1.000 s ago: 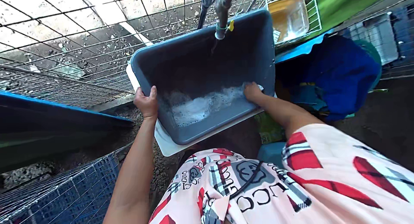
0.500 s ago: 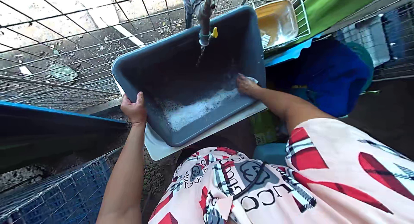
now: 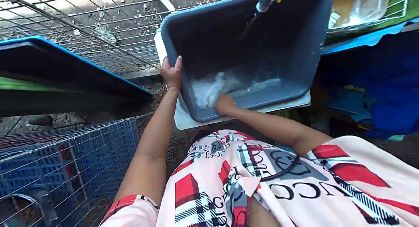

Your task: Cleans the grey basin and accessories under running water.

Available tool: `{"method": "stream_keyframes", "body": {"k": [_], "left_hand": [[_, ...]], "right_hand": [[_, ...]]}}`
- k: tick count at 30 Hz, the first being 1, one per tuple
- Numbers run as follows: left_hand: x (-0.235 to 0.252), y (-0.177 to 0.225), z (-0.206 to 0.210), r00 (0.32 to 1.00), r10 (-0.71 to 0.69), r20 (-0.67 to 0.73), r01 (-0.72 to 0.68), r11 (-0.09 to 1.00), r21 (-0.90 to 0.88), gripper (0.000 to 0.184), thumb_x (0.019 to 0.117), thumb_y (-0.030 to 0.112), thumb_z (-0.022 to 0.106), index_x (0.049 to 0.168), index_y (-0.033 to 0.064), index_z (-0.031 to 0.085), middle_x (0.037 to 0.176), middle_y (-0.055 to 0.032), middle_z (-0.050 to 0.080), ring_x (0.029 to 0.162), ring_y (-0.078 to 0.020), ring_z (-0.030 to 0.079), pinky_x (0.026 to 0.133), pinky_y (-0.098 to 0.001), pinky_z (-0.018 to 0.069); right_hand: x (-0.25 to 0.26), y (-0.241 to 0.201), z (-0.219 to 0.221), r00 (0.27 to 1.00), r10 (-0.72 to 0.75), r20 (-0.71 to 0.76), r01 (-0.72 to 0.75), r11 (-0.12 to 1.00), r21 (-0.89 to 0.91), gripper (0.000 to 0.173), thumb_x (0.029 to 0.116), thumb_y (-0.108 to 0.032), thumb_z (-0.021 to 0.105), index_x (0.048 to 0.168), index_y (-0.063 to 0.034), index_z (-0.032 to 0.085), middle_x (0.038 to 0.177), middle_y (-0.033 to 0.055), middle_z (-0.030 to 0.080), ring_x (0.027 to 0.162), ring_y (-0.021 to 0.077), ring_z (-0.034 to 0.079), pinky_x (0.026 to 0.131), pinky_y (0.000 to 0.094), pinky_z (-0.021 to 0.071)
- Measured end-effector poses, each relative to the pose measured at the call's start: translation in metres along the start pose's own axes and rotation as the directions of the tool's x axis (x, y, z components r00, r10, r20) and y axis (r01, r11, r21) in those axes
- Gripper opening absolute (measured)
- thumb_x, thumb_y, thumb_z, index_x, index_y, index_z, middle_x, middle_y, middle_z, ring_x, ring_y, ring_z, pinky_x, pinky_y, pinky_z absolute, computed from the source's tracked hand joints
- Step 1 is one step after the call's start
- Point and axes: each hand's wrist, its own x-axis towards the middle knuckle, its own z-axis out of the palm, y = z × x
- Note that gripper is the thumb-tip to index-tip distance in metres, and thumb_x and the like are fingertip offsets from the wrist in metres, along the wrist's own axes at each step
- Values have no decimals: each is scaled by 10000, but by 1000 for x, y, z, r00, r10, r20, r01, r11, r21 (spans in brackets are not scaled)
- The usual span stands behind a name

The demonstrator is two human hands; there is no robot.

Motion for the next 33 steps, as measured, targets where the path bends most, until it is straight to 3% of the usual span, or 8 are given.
{"method": "stream_keyframes", "body": {"k": [4,7,12,18,22,24,27,33], "left_hand": [[-2,-1,0,1000,-5,10,5,999,-35,352,1005,248,626,1138,-78,647,979,-157,721,891,-167,713,866,-370,576],[0,0,-4,999,-2,35,3,1000,-18,371,1027,271,591,1141,-78,644,970,-168,719,895,-196,712,870,-406,571],[-1,-2,-3,999,9,30,-9,1000,-10,377,1051,267,548,1133,-82,665,962,-173,720,903,-198,701,892,-391,547],[1,-2,-2,999,19,32,-17,997,-71,349,1041,270,568,1082,-63,663,897,-135,705,825,-157,692,819,-366,567],[-9,2,-7,984,-119,131,131,988,-85,425,1014,283,622,1208,-95,615,1036,-196,703,955,-213,696,910,-408,561],[-32,-1,-12,949,-226,219,248,966,-78,465,956,200,702,1259,-130,575,1100,-238,693,1010,-253,694,944,-436,560],[-67,-26,-26,906,-281,317,329,938,-110,444,887,93,741,1265,-68,573,1076,-183,694,932,-209,694,859,-419,583],[-57,20,-70,904,-306,298,388,880,-275,438,889,-11,702,1287,57,531,1012,-17,713,848,-107,712,759,-350,631]], "right_hand": [[-4,-85,21,998,-44,-39,56,911,408,387,1068,-164,456,1273,126,610,1352,328,584,1300,469,547,1075,631,423],[16,-123,12,954,227,-196,82,431,899,384,1102,-157,372,1339,77,564,1252,299,619,1169,389,605,999,555,479],[60,-151,-61,704,223,-674,646,195,738,431,1086,-50,358,1475,111,449,1519,267,486,1428,265,472,1205,363,349],[27,-114,46,924,182,-336,265,328,907,544,1139,-281,271,1566,50,335,1620,266,339,1512,358,335,1239,512,271],[85,-116,2,814,157,-559,485,343,804,491,1105,-175,339,1496,108,428,1574,299,396,1493,348,374,1251,448,281],[92,-111,-5,741,164,-651,513,486,707,417,1078,-125,443,1407,111,542,1452,326,520,1389,398,494,1191,491,372],[61,-84,20,916,141,-376,205,641,740,393,1065,-215,540,1325,70,615,1292,328,624,1235,457,601,1070,601,462],[16,-23,-47,938,171,-301,178,507,843,508,1016,-434,634,983,68,708,883,210,688,786,291,661,777,507,558]]}}
